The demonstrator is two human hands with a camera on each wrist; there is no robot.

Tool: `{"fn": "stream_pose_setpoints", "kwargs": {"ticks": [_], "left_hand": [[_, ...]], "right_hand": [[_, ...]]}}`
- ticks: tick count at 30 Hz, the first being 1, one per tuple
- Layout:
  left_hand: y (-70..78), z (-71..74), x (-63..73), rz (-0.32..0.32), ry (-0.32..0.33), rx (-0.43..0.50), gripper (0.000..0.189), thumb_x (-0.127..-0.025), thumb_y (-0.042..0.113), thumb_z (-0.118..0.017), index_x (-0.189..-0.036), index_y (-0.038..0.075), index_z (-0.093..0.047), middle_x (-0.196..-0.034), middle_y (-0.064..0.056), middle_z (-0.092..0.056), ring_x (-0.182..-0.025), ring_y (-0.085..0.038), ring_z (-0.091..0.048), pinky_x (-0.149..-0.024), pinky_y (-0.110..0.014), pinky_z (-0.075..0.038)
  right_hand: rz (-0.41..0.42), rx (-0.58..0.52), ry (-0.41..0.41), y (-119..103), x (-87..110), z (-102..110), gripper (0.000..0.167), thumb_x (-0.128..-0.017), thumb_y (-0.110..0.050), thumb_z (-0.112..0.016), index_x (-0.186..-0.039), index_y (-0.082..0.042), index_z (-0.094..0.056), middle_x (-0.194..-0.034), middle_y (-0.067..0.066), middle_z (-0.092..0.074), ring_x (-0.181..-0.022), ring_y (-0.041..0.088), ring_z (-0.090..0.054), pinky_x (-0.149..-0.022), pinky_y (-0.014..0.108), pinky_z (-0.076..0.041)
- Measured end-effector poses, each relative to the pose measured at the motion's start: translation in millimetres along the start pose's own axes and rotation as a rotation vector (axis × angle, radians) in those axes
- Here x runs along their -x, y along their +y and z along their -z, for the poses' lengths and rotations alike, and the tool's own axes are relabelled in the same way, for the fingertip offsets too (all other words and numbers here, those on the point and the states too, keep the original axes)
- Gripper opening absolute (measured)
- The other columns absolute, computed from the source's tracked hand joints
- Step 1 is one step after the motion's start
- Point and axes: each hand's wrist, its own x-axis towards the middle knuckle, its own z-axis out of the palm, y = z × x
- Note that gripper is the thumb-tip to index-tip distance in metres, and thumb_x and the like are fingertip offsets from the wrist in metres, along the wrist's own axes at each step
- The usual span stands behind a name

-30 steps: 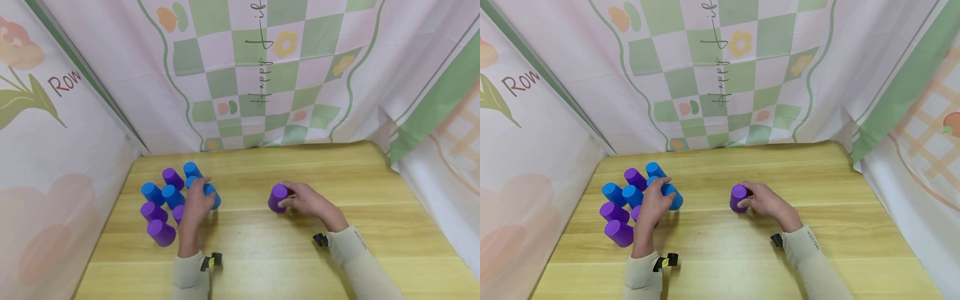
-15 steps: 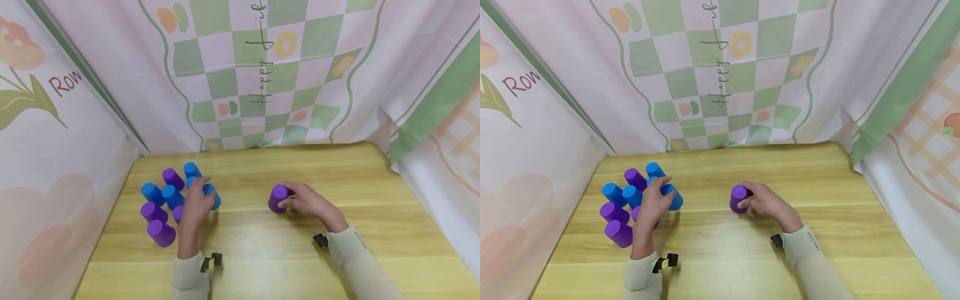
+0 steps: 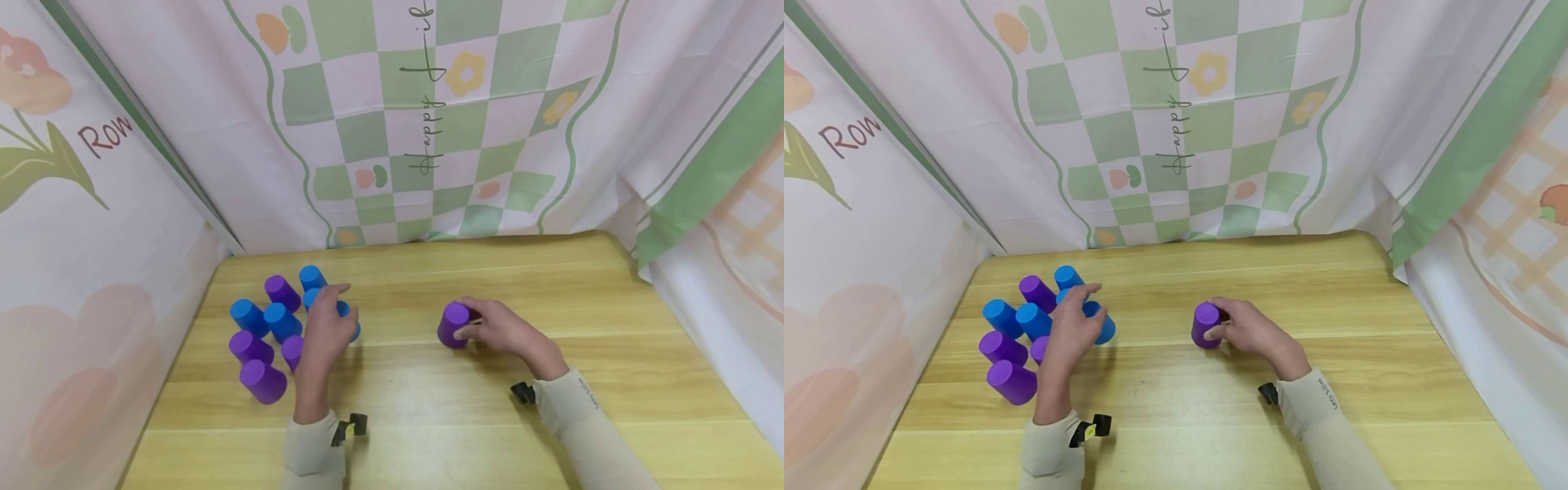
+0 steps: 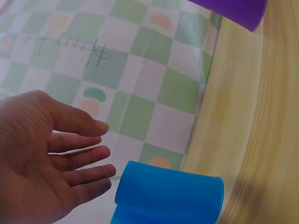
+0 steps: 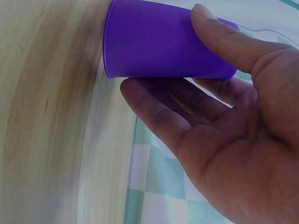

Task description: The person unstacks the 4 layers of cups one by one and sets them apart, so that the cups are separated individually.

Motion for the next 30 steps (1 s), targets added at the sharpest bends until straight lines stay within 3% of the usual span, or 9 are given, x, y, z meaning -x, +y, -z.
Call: {"fn": "stream_pose_setpoints", "kwargs": {"ticks": [7, 13, 27, 30], "left_hand": [[12.7, -6.5, 3.2, -0.058, 0.016, 0.049, 0.048, -0.099, 0.007, -0.069, -0.145, 0.008, -0.059, -0.152, -0.013, -0.055, -0.147, -0.035, -0.047, -0.120, -0.055, -0.042], [20.2, -21.3, 3.0, -0.132, -0.001, 0.091, 0.046, -0.098, 0.005, -0.070, -0.143, 0.008, -0.062, -0.151, -0.012, -0.057, -0.149, -0.034, -0.046, -0.123, -0.054, -0.039], [38.8, -73.7, -2.0, -0.328, -0.166, 0.077, 0.051, -0.094, 0.004, -0.075, -0.142, 0.002, -0.060, -0.146, -0.014, -0.059, -0.139, -0.033, -0.055, -0.118, -0.048, -0.047], [42.1, -83.4, -2.4, -0.336, -0.200, 0.081, 0.055, -0.094, 0.006, -0.076, -0.146, 0.004, -0.058, -0.149, -0.012, -0.058, -0.141, -0.031, -0.054, -0.119, -0.046, -0.046]], "right_hand": [[-0.004, -0.007, -0.002, -0.3, 0.9, 0.9, 0.040, -0.097, -0.018, -0.076, -0.135, -0.010, -0.065, -0.124, 0.011, -0.073, -0.118, 0.033, -0.068, -0.102, 0.054, -0.057], [0.018, -0.010, 0.001, 0.2, -0.3, 0.7, 0.040, -0.097, -0.019, -0.076, -0.134, -0.008, -0.065, -0.123, 0.012, -0.073, -0.117, 0.033, -0.069, -0.101, 0.055, -0.057], [0.021, -0.027, -0.013, 1.6, -2.4, 2.5, 0.043, -0.096, -0.019, -0.078, -0.135, -0.007, -0.065, -0.123, 0.012, -0.073, -0.118, 0.034, -0.069, -0.103, 0.055, -0.056], [0.030, -0.031, -0.016, 4.7, -2.0, 2.4, 0.049, -0.094, -0.020, -0.081, -0.137, -0.007, -0.064, -0.125, 0.014, -0.073, -0.119, 0.035, -0.069, -0.105, 0.057, -0.055]]}}
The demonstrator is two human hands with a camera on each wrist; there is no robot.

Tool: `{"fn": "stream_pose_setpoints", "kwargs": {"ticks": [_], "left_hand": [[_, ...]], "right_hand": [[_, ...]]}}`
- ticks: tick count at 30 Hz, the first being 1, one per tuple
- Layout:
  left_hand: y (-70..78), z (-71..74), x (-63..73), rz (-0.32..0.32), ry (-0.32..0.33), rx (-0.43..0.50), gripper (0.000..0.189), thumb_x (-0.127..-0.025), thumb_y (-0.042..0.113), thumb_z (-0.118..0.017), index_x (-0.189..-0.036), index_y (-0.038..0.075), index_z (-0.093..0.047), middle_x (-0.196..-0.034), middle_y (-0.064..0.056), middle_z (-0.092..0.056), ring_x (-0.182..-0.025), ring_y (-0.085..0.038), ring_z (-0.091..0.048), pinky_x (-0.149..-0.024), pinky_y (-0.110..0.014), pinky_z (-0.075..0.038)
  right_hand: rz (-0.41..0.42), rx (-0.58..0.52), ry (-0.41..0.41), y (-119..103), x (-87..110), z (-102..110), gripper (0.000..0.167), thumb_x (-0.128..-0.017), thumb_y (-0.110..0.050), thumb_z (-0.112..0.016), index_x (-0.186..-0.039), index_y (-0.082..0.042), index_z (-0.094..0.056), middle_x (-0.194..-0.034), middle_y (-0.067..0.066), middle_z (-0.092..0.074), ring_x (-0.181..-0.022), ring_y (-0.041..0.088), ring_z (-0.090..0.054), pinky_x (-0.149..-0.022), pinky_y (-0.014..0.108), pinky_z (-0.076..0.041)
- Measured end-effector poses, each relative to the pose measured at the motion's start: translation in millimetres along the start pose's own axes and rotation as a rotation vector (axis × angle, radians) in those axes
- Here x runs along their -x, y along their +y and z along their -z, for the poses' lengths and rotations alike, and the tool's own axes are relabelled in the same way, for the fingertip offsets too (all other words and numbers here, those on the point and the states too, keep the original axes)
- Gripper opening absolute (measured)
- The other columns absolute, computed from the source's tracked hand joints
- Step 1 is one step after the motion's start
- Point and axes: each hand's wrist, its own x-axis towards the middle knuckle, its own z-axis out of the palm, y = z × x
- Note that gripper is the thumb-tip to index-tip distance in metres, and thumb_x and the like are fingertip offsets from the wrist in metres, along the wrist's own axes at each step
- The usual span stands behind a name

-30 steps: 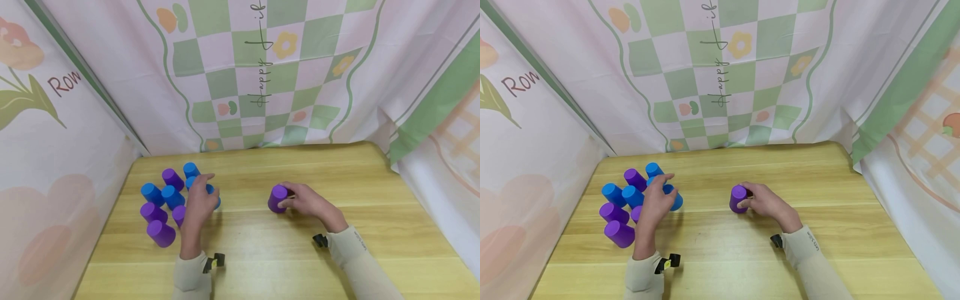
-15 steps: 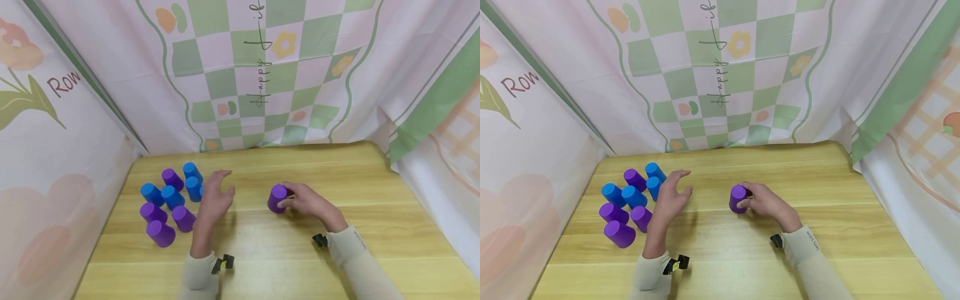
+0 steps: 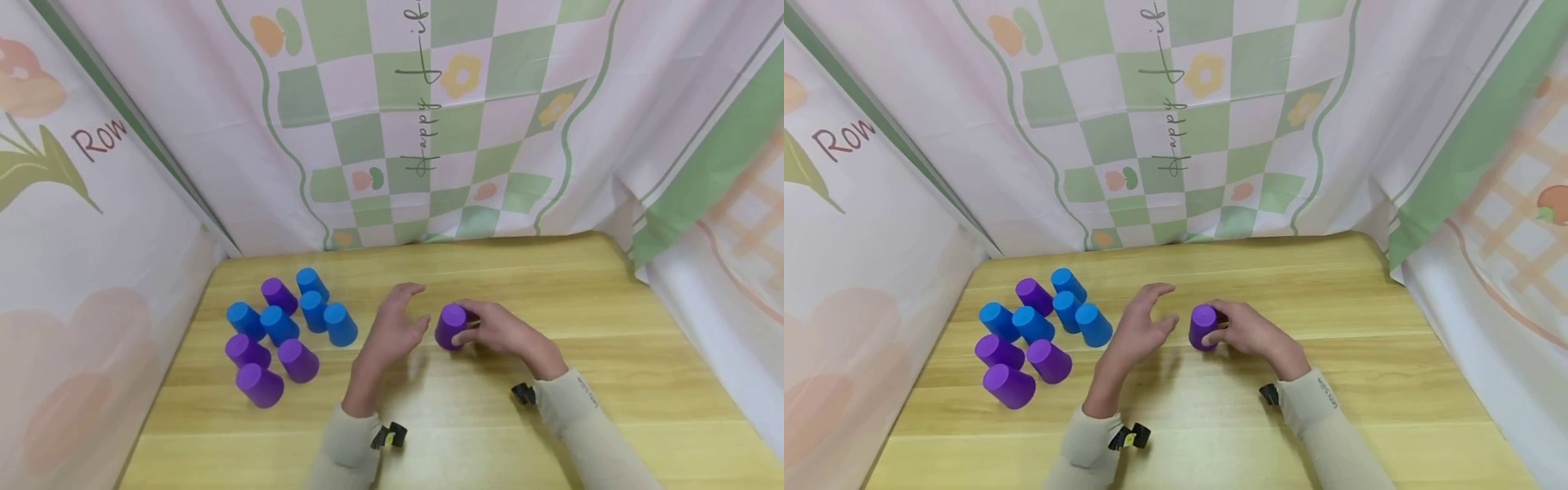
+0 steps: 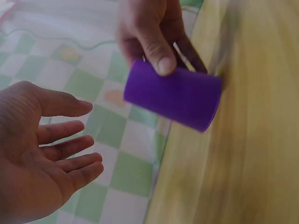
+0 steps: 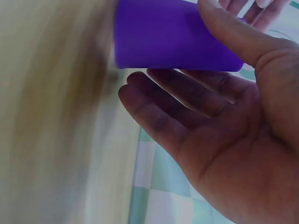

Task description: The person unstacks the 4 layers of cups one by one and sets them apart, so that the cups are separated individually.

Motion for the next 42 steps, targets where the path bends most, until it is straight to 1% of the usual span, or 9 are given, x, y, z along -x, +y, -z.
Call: {"fn": "stream_pose_setpoints", "kwargs": {"ticks": [5, 9, 13, 17, 20, 23, 27, 33, 42], "left_hand": [[3.9, -14.6, -4.4, 0.028, -0.050, 0.009, 0.065, -0.094, 0.015, -0.080, -0.152, 0.007, -0.052, -0.156, -0.010, -0.052, -0.146, -0.029, -0.049, -0.122, -0.046, -0.042], [6.4, -25.3, -8.8, 0.039, -0.086, -0.014, 0.072, -0.094, 0.022, -0.082, -0.155, 0.007, -0.048, -0.164, -0.011, -0.044, -0.150, -0.030, -0.044, -0.123, -0.047, -0.040], [9.4, -33.9, -13.1, 0.019, -0.113, -0.020, 0.074, -0.094, 0.022, -0.082, -0.157, 0.007, -0.046, -0.165, -0.011, -0.043, -0.152, -0.029, -0.043, -0.124, -0.046, -0.039], [10.1, -43.5, -17.0, -0.003, -0.132, -0.025, 0.073, -0.093, 0.016, -0.082, -0.156, 0.007, -0.046, -0.161, -0.010, -0.047, -0.145, -0.030, -0.051, -0.118, -0.042, -0.047], [8.0, -50.9, -19.3, -0.007, -0.135, -0.046, 0.072, -0.092, 0.014, -0.082, -0.155, 0.008, -0.047, -0.156, -0.011, -0.051, -0.137, -0.030, -0.058, -0.113, -0.039, -0.052], [5.8, -56.3, -20.0, 0.003, -0.136, -0.076, 0.070, -0.092, 0.014, -0.081, -0.154, 0.008, -0.049, -0.150, -0.011, -0.056, -0.133, -0.026, -0.060, -0.112, -0.037, -0.052], [5.0, -59.1, -19.0, 0.017, -0.154, -0.109, 0.066, -0.093, 0.014, -0.079, -0.152, 0.008, -0.051, -0.146, -0.011, -0.059, -0.131, -0.024, -0.061, -0.113, -0.036, -0.051], [6.4, -58.6, -16.0, 0.044, -0.180, -0.104, 0.065, -0.092, 0.010, -0.080, -0.151, 0.008, -0.052, -0.147, -0.011, -0.060, -0.133, -0.025, -0.061, -0.113, -0.037, -0.051], [4.7, -54.4, -11.8, 0.041, -0.168, -0.109, 0.062, -0.092, 0.011, -0.080, -0.149, 0.007, -0.055, -0.145, -0.010, -0.062, -0.132, -0.026, -0.061, -0.114, -0.037, -0.051]], "right_hand": [[-0.007, 0.003, 0.010, 6.1, 5.6, 2.4, 0.061, -0.092, -0.022, -0.082, -0.145, -0.004, -0.058, -0.135, 0.020, -0.068, -0.126, 0.040, -0.065, -0.109, 0.060, -0.051], [-0.028, 0.071, 0.044, 8.6, 12.3, 9.7, 0.061, -0.092, -0.020, -0.079, -0.145, 0.000, -0.056, -0.139, 0.024, -0.065, -0.130, 0.044, -0.062, -0.111, 0.062, -0.049], [-0.062, 0.144, 0.060, 10.6, 16.9, 18.2, 0.051, -0.093, -0.016, -0.075, -0.137, 0.006, -0.060, -0.130, 0.026, -0.068, -0.121, 0.044, -0.065, -0.105, 0.061, -0.053], [-0.104, 0.176, 0.055, 12.1, 21.0, 24.6, 0.042, -0.096, -0.018, -0.075, -0.127, 0.008, -0.064, -0.116, 0.023, -0.073, -0.108, 0.039, -0.070, -0.096, 0.056, -0.059], [-0.114, 0.190, 0.049, 12.5, 23.5, 27.2, 0.040, -0.096, -0.020, -0.074, -0.123, 0.008, -0.065, -0.109, 0.020, -0.074, -0.102, 0.035, -0.071, -0.092, 0.054, -0.060], [-0.116, 0.195, 0.042, 13.0, 25.1, 27.9, 0.040, -0.097, -0.022, -0.073, -0.123, 0.008, -0.065, -0.108, 0.018, -0.074, -0.101, 0.033, -0.071, -0.092, 0.054, -0.060], [-0.114, 0.197, 0.035, 13.2, 26.2, 27.7, 0.040, -0.098, -0.023, -0.072, -0.122, 0.008, -0.066, -0.107, 0.017, -0.074, -0.100, 0.032, -0.071, -0.092, 0.054, -0.060], [-0.118, 0.196, 0.018, 10.8, 29.0, 27.5, 0.039, -0.099, -0.024, -0.071, -0.122, 0.007, -0.067, -0.105, 0.015, -0.075, -0.099, 0.029, -0.071, -0.091, 0.053, -0.060], [-0.129, 0.207, 0.010, 5.7, 31.6, 26.3, 0.038, -0.100, -0.023, -0.070, -0.122, 0.007, -0.067, -0.103, 0.012, -0.073, -0.096, 0.026, -0.069, -0.088, 0.050, -0.060]]}}
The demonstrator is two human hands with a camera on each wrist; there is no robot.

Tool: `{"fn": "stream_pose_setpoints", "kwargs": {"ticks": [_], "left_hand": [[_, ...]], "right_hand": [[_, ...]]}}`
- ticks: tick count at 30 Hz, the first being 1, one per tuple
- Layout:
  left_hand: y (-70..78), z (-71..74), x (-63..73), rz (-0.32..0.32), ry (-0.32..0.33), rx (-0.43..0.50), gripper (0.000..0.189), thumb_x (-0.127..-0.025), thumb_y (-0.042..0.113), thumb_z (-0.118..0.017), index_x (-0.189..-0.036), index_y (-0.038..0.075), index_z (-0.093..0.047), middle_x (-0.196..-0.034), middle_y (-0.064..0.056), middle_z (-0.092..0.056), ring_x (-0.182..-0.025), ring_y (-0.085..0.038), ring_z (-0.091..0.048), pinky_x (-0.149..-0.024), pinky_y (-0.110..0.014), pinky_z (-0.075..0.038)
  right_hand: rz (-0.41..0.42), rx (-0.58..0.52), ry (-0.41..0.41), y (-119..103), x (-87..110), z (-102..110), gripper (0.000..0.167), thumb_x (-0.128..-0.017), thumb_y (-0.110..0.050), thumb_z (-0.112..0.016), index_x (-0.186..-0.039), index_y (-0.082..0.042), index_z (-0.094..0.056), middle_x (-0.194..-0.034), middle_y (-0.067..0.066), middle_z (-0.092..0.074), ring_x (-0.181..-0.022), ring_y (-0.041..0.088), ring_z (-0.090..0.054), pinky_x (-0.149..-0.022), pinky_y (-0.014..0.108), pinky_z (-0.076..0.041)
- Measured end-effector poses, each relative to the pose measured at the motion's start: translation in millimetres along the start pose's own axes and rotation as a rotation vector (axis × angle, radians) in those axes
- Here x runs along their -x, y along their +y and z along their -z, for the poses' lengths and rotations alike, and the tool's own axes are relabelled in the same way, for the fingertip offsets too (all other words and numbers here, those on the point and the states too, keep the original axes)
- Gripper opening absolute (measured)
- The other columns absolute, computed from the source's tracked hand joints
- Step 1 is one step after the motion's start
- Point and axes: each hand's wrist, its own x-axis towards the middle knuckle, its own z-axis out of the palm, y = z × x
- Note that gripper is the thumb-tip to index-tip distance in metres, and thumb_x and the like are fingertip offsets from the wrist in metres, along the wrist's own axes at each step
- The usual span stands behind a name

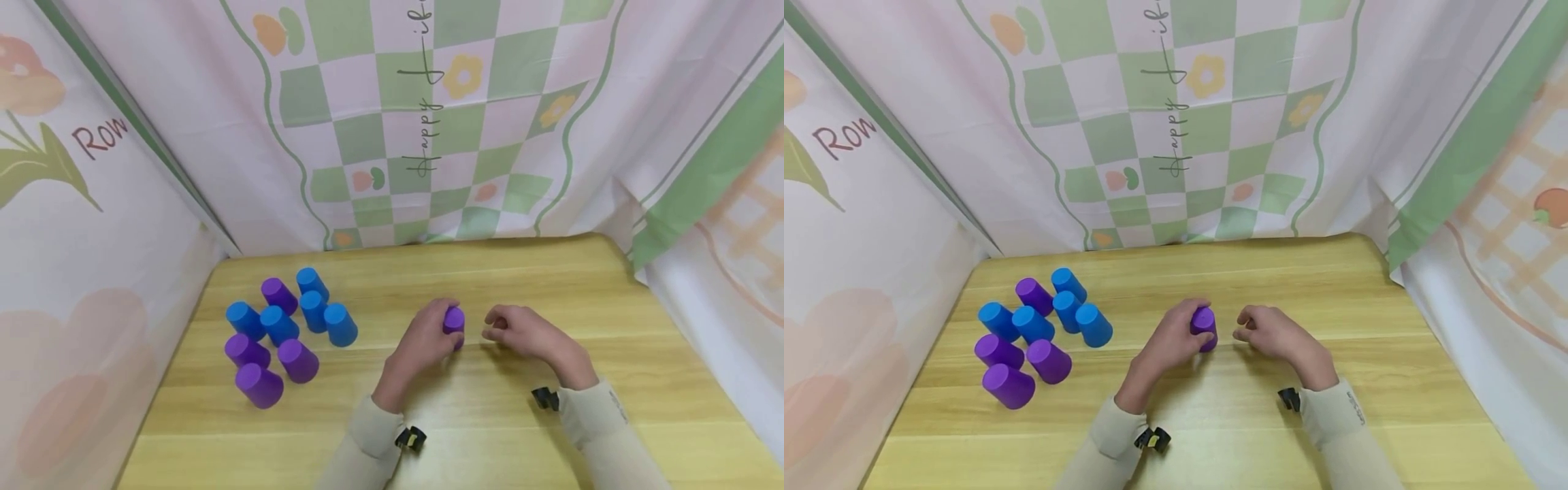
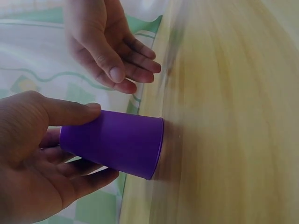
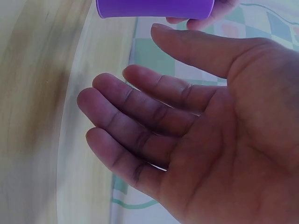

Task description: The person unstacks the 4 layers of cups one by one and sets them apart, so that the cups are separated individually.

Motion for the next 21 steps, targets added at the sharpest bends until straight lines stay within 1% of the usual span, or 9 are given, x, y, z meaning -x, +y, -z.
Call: {"fn": "stream_pose_setpoints", "kwargs": {"ticks": [5, 10, 17, 21], "left_hand": [[0.1, 6.8, 7.0, 0.033, 0.010, -0.006, 0.061, -0.093, 0.011, -0.079, -0.149, 0.010, -0.055, -0.147, -0.009, -0.061, -0.135, -0.027, -0.060, -0.114, -0.040, -0.051], [0.0, 13.1, 10.8, 0.043, 0.017, -0.016, 0.060, -0.094, 0.011, -0.078, -0.149, 0.009, -0.055, -0.147, -0.010, -0.061, -0.135, -0.028, -0.060, -0.114, -0.042, -0.051], [0.1, 23.6, 18.6, 0.083, 0.027, -0.026, 0.061, -0.094, 0.012, -0.078, -0.150, 0.011, -0.054, -0.147, -0.009, -0.061, -0.136, -0.028, -0.060, -0.115, -0.044, -0.051], [-2.4, 32.5, 26.2, 0.077, 0.052, -0.040, 0.060, -0.093, 0.011, -0.078, -0.148, 0.009, -0.056, -0.146, -0.010, -0.062, -0.134, -0.030, -0.061, -0.113, -0.045, -0.051]], "right_hand": [[0.013, -0.002, 0.004, -0.8, 1.7, -4.1, 0.035, -0.101, -0.022, -0.069, -0.121, 0.007, -0.068, -0.104, 0.013, -0.073, -0.097, 0.028, -0.070, -0.088, 0.051, -0.060], [0.007, 0.002, 0.007, -0.8, 1.2, -6.7, 0.032, -0.103, -0.022, -0.067, -0.121, 0.004, -0.069, -0.107, 0.013, -0.074, -0.100, 0.028, -0.070, -0.090, 0.051, -0.060], [0.020, -0.001, 0.012, -0.9, -0.1, -9.0, 0.032, -0.104, -0.023, -0.065, -0.121, 0.004, -0.069, -0.109, 0.013, -0.074, -0.103, 0.029, -0.070, -0.092, 0.052, -0.060], [0.020, -0.002, 0.010, -1.6, -0.3, -9.0, 0.032, -0.105, -0.024, -0.064, -0.122, 0.003, -0.069, -0.111, 0.012, -0.074, -0.104, 0.028, -0.070, -0.091, 0.051, -0.059]]}}
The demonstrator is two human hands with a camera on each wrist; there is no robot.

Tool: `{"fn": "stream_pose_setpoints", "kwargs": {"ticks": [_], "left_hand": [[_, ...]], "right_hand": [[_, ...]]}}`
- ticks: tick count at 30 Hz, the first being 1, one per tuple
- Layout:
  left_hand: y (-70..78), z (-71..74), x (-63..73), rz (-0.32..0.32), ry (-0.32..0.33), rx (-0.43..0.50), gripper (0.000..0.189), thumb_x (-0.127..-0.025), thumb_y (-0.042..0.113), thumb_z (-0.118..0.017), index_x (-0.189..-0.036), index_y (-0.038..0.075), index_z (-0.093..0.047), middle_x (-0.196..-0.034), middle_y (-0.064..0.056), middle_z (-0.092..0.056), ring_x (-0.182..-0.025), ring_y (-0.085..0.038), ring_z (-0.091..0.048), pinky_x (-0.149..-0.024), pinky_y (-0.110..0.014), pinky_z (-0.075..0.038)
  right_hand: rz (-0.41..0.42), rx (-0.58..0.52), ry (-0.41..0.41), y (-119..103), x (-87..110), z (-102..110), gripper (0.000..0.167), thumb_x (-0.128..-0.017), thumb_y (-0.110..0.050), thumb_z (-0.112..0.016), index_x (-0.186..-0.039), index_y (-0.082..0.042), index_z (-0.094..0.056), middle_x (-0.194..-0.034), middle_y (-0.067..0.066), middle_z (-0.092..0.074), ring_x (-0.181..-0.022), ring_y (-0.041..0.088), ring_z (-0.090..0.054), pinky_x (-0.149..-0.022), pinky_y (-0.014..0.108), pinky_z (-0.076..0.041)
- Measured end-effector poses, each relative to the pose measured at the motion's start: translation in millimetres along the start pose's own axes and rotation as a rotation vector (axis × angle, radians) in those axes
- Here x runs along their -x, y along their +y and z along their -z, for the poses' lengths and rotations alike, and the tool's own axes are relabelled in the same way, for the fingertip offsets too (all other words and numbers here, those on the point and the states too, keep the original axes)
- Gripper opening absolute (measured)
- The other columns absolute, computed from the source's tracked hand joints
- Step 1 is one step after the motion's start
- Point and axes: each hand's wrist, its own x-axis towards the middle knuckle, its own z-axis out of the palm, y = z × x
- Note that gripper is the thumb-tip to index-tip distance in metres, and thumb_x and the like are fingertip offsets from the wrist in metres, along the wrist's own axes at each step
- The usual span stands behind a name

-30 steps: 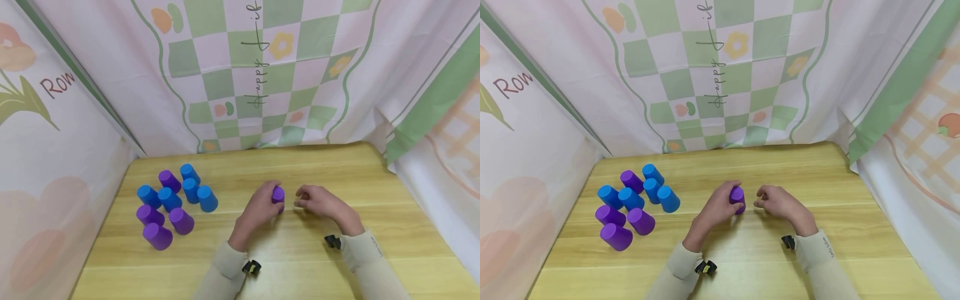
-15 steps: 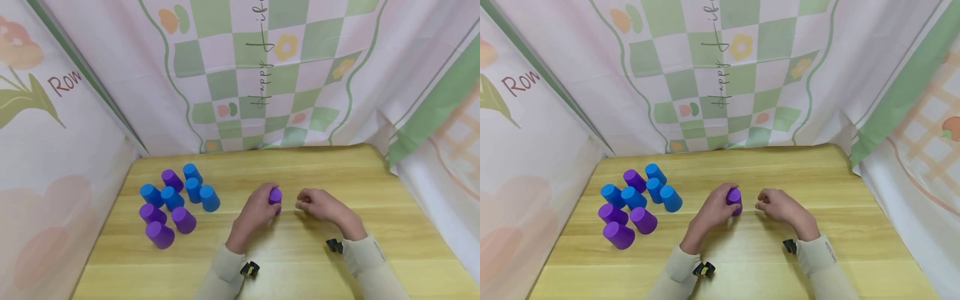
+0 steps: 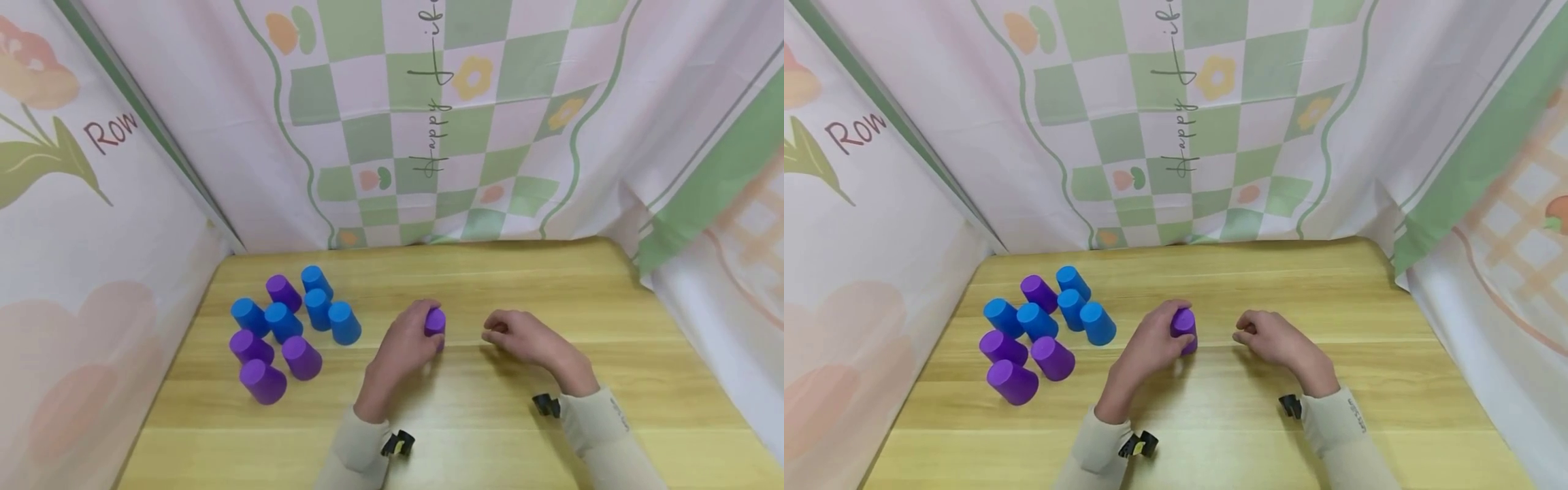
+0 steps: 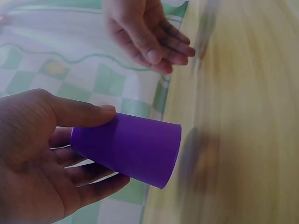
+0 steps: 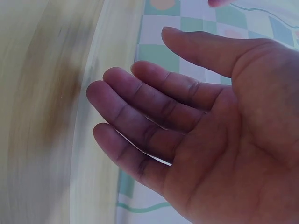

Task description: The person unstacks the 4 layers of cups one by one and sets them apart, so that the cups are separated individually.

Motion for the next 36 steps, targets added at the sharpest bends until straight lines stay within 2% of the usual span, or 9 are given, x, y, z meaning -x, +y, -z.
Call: {"fn": "stream_pose_setpoints", "kwargs": {"ticks": [5, 11, 22, 36], "left_hand": [[-7.7, 10.8, 10.9, 0.004, 0.022, 0.016, 0.059, -0.092, 0.010, -0.077, -0.148, 0.009, -0.057, -0.145, -0.011, -0.063, -0.133, -0.031, -0.061, -0.112, -0.048, -0.053], [-15.2, 25.3, 21.1, 0.023, 0.020, 0.018, 0.054, -0.092, 0.009, -0.077, -0.143, 0.008, -0.059, -0.140, -0.011, -0.065, -0.128, -0.031, -0.063, -0.109, -0.049, -0.055], [-24.3, 51.9, 33.7, 0.113, -0.051, 0.027, 0.046, -0.092, 0.006, -0.077, -0.136, 0.010, -0.061, -0.131, -0.009, -0.067, -0.121, -0.030, -0.064, -0.106, -0.051, -0.056], [-37.8, 72.7, 50.2, 0.154, -0.091, -0.021, 0.043, -0.090, 0.000, -0.075, -0.131, 0.006, -0.063, -0.124, -0.012, -0.069, -0.113, -0.031, -0.066, -0.102, -0.053, -0.058]], "right_hand": [[0.000, -0.005, -0.003, 1.2, 0.2, -1.5, 0.032, -0.106, -0.024, -0.063, -0.123, 0.002, -0.068, -0.112, 0.012, -0.073, -0.103, 0.027, -0.069, -0.090, 0.050, -0.059], [0.015, -0.010, 0.002, 1.1, -1.8, -2.5, 0.032, -0.106, -0.024, -0.062, -0.122, 0.002, -0.069, -0.111, 0.011, -0.074, -0.103, 0.026, -0.069, -0.089, 0.049, -0.060], [0.017, -0.008, 0.005, -2.9, -5.3, -3.3, 0.030, -0.106, -0.025, -0.063, -0.120, 0.000, -0.070, -0.109, 0.009, -0.074, -0.101, 0.024, -0.069, -0.088, 0.047, -0.060], [0.013, -0.015, 0.004, -4.8, -4.8, -3.9, 0.031, -0.106, -0.027, -0.063, -0.121, -0.001, -0.070, -0.111, 0.010, -0.074, -0.101, 0.023, -0.069, -0.088, 0.047, -0.060]]}}
